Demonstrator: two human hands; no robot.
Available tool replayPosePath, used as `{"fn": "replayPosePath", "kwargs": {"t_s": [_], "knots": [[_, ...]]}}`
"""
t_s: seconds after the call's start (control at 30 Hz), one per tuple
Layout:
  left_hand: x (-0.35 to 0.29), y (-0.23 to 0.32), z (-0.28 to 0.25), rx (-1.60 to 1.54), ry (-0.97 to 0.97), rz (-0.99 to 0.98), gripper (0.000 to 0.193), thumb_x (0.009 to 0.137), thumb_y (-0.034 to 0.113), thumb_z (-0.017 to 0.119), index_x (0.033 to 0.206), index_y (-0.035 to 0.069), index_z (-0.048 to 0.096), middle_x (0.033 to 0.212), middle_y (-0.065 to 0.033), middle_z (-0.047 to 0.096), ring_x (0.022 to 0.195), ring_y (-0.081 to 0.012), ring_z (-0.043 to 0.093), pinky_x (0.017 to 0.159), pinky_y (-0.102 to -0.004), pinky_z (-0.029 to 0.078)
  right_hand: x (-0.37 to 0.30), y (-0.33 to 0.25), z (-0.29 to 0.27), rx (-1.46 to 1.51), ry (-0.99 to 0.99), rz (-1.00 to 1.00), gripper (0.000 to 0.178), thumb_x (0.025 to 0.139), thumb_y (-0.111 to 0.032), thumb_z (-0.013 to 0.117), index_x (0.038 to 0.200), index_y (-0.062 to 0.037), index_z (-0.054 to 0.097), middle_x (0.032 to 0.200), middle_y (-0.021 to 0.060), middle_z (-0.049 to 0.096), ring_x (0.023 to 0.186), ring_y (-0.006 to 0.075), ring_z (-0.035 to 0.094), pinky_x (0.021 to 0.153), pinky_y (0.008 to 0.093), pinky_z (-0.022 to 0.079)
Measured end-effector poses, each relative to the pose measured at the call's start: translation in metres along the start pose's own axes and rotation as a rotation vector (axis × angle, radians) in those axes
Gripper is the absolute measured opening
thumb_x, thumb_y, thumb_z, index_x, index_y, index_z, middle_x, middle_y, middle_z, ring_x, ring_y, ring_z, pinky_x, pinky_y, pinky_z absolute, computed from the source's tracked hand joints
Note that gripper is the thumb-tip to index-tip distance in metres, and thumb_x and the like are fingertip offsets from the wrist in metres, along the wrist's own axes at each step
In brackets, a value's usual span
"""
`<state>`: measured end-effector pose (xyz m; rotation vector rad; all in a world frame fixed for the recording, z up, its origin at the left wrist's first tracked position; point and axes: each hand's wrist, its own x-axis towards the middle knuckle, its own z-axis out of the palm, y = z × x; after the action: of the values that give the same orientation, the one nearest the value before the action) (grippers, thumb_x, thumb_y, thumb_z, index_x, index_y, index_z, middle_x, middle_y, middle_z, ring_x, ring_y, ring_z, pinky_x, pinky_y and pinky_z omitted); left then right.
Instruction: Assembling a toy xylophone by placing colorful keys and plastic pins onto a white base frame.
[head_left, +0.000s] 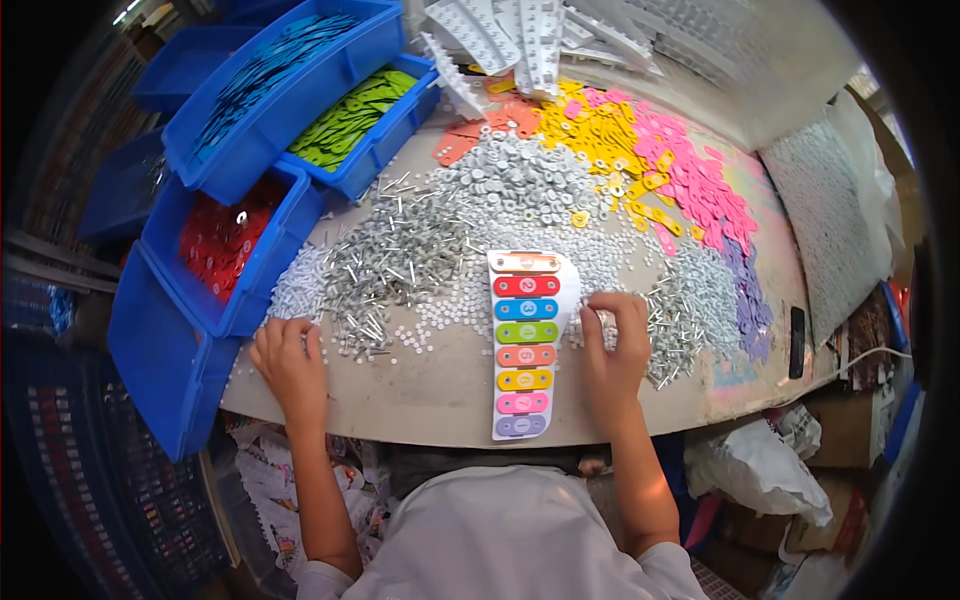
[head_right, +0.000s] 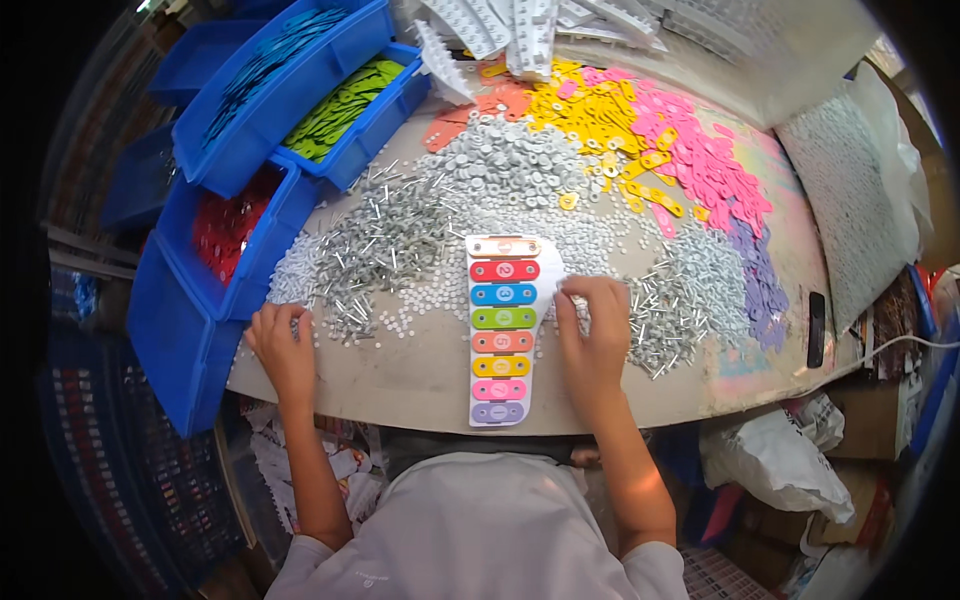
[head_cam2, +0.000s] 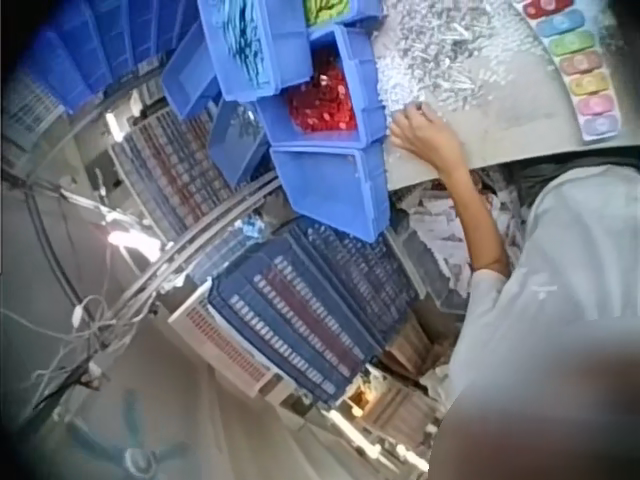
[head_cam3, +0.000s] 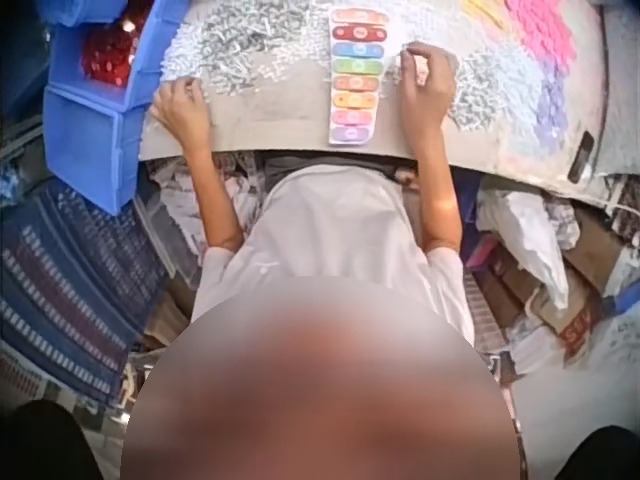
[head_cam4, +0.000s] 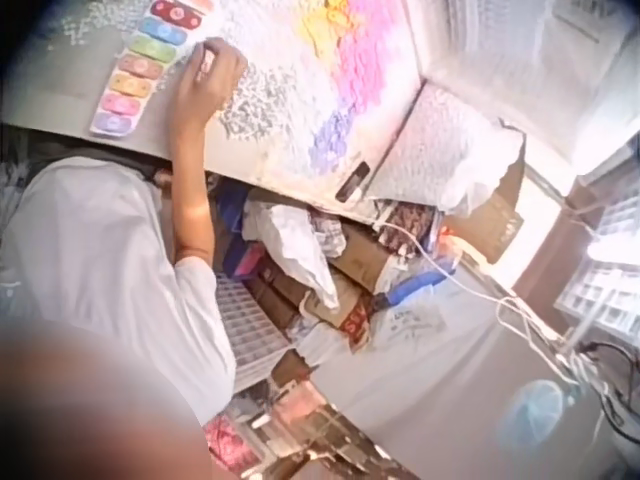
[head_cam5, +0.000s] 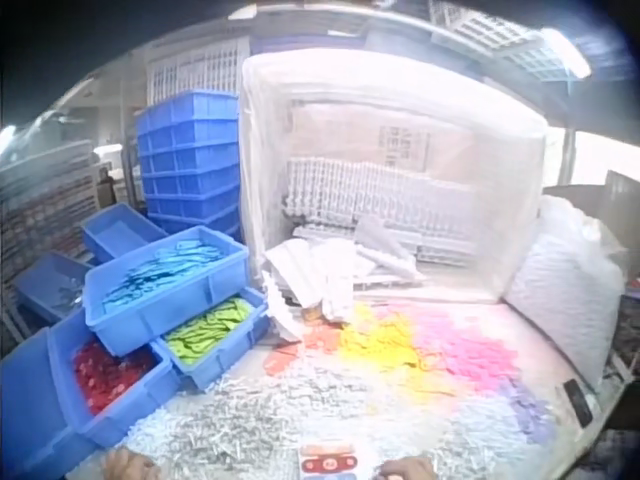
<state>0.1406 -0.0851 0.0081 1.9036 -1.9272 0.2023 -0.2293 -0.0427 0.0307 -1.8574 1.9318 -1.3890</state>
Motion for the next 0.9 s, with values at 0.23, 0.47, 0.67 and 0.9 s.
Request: {"fn": "replayPosePath", "kwargs": {"t_s": [0.23, 0.47, 0.67, 0.9], "knots": [[0.004, 0.008, -0.004, -0.009, 0.099, 0.026, 0.01, 0.093, 0.012, 0.068, 0.095, 0.005, 0.061, 0.094, -0.0099, 0.06, 0.097, -0.0308, 0.058, 0.091, -0.0435, 0.042, 0.047, 0.015, 0.023, -0.014, -0.041, -0.063, 0.008, 0.09, 0.002, 0.07, 0.096, 0.0007, 0.065, 0.098, 0.0106, 0.07, 0.1, 0.0281, 0.064, 0.087, 0.0384, 0.051], [0.009, 0.05, -0.007, -0.688, -0.053, -0.119, 0.004, 0.096, 0.002, 0.066, 0.097, 0.0, 0.063, 0.088, -0.003, 0.064, 0.079, -0.0121, 0.058, 0.072, -0.0285, 0.046, 0.05, 0.03, 0.041, -0.064, -0.095, -0.08, 0.009, 0.087, 0.003, 0.072, 0.093, -0.0006, 0.066, 0.095, 0.0107, 0.07, 0.097, 0.0292, 0.063, 0.086, 0.0395, 0.05], [0.04, 0.107, 0.011, -1.111, -0.334, -0.124, 0.011, 0.096, 0.006, 0.071, 0.105, 0.0, 0.071, 0.092, -0.001, 0.068, 0.078, -0.0064, 0.058, 0.069, -0.0227, 0.046, 0.056, 0.027, 0.032, -0.121, -0.097, -0.2, 0.009, 0.09, -0.006, 0.073, 0.093, -0.0019, 0.066, 0.092, 0.0103, 0.068, 0.092, 0.0258, 0.063, 0.081, 0.0375, 0.05], [0.085, 0.141, 0.049, -1.469, -0.904, -0.267, 0.015, 0.095, 0.015, 0.075, 0.104, 0.003, 0.074, 0.085, -0.0013, 0.072, 0.064, -0.0047, 0.054, 0.056, -0.0207, 0.041, 0.085, 0.034, 0.019, 0.002, -0.606, 0.424, 0.027, 0.094, -0.028, 0.077, 0.096, -0.002, 0.071, 0.071, 0.0059, 0.065, 0.061, 0.012, 0.058, 0.056, 0.029, 0.045]]}}
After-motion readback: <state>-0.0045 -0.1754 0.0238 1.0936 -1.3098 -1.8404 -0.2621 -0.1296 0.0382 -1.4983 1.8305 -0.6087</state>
